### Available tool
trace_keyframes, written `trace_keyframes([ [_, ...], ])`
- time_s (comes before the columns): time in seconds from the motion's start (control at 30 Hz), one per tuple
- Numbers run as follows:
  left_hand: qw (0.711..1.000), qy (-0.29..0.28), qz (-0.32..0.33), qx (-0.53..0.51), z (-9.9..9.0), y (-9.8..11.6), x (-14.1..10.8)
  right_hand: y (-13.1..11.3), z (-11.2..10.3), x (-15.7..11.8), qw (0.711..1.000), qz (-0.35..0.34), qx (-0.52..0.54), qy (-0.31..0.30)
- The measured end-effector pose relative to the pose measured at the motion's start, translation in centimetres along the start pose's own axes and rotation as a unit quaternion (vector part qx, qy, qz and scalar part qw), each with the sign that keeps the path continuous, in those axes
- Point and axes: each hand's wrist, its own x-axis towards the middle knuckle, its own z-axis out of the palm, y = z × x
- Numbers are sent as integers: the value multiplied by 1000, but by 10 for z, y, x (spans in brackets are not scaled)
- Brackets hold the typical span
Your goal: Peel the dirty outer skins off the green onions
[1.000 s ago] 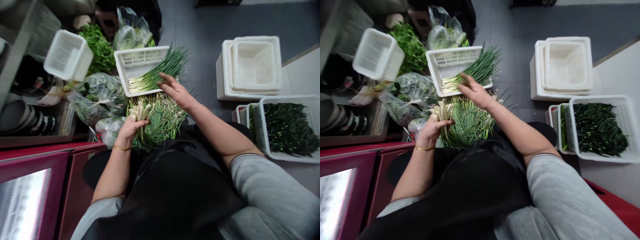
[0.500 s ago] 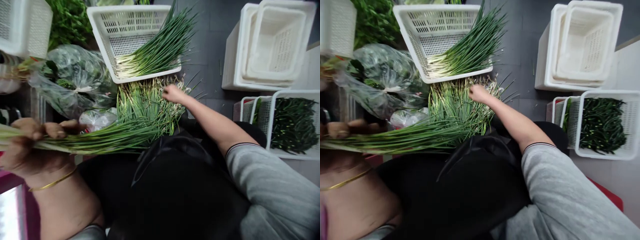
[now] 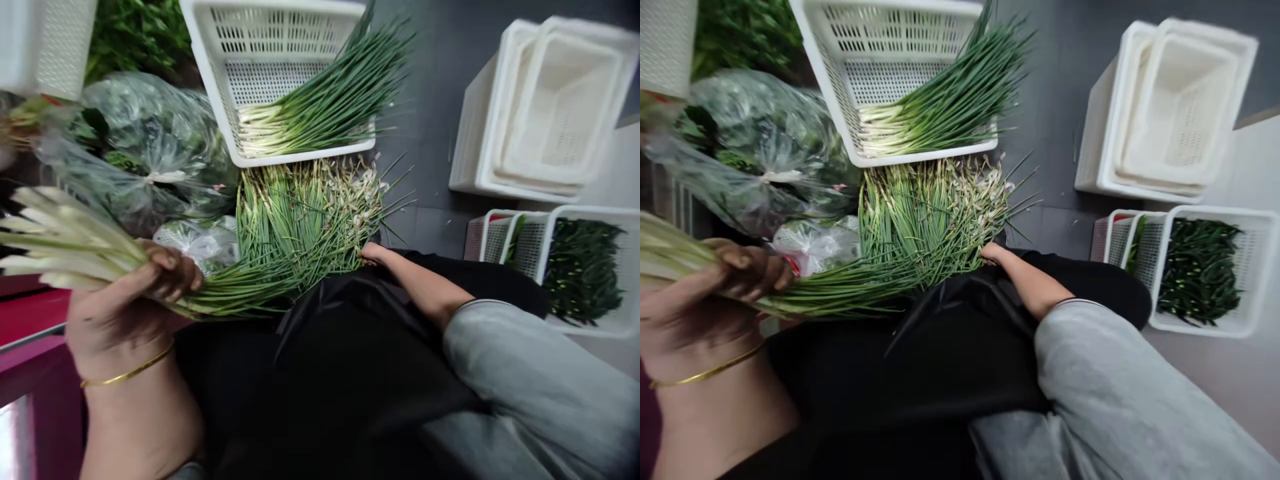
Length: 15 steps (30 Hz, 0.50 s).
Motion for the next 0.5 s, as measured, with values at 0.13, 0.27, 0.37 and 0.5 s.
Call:
trace_keyframes([
  [0.13,1000,-15,6,-15,5,-8,-12,8,-40,-51,999,-10,41,-8],
  [0.27,999,-22,-3,-32,14,-23,-17,18,-45,-106,987,-94,119,51],
  [0.37,998,-34,-28,-36,33,-34,-18,20,-26,-146,949,-232,76,199],
  [0.5,997,-72,-6,-12,75,-61,-15,11,14,-196,880,-387,-7,275],
])
